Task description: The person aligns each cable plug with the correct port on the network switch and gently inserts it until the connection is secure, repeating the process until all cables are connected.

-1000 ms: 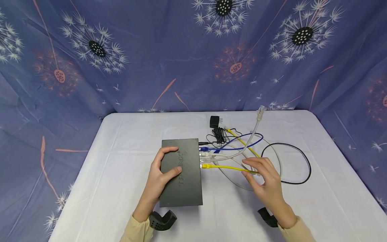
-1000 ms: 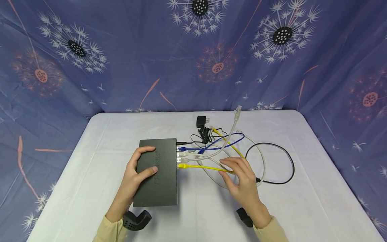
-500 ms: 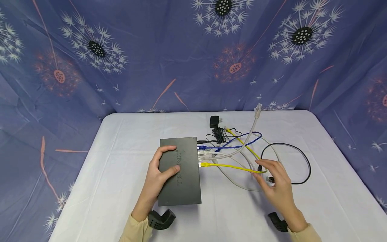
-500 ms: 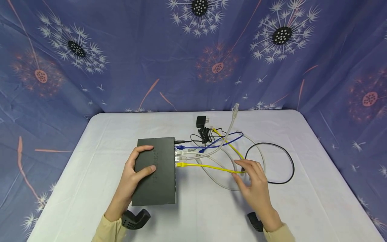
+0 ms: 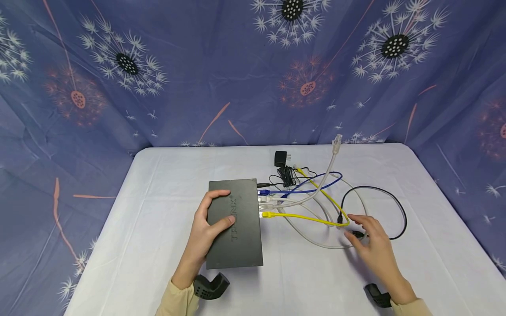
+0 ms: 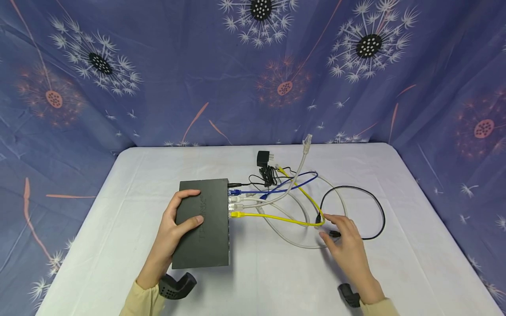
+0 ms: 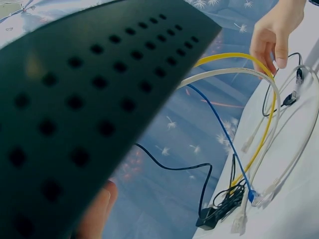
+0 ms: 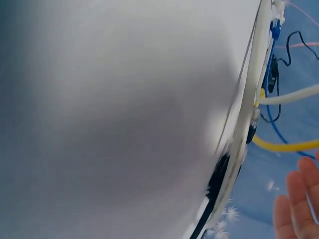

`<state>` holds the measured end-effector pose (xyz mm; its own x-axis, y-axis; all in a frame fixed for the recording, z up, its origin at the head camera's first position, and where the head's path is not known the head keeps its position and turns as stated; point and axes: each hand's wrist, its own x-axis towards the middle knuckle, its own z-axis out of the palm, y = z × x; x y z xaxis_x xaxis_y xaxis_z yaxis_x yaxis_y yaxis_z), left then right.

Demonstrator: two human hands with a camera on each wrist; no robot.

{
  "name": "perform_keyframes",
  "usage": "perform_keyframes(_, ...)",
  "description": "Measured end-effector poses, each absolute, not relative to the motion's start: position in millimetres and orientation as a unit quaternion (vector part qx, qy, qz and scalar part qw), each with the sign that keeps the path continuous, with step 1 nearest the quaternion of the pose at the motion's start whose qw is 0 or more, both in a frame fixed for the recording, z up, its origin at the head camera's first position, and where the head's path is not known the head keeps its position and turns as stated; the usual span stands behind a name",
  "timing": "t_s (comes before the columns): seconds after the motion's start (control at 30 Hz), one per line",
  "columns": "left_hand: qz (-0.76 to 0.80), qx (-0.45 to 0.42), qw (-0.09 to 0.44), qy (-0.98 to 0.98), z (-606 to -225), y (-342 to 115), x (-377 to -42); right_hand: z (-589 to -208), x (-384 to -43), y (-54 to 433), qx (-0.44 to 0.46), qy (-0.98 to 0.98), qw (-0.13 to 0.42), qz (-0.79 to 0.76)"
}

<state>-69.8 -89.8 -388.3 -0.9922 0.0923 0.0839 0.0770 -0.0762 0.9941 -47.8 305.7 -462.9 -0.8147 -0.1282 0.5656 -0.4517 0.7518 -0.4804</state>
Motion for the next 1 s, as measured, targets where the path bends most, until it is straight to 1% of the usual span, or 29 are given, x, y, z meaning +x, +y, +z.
perform_keyframes(0.33, 0.731, 0.058, 0.015, 0.679, -389, -88, -68, -466, -44, 319, 0.100, -0.941, 0.169, 0.274)
perform_keyframes(0.43, 0.732, 0.061, 0.014, 0.678, -389, -88, -68, -469, -45, 322, 0.095, -0.946, 0.153, 0.269)
perform_keyframes(0.8, 0.735, 0.062, 0.014, 0.676, -389, -87, -68, -474, -49, 328, 0.078, -0.958, 0.123, 0.246)
perform_keyframes(1.0, 0.733, 0.060, 0.015, 0.677, -390, -87, -67, -474, -51, 328, 0.088, -0.962, 0.120, 0.231)
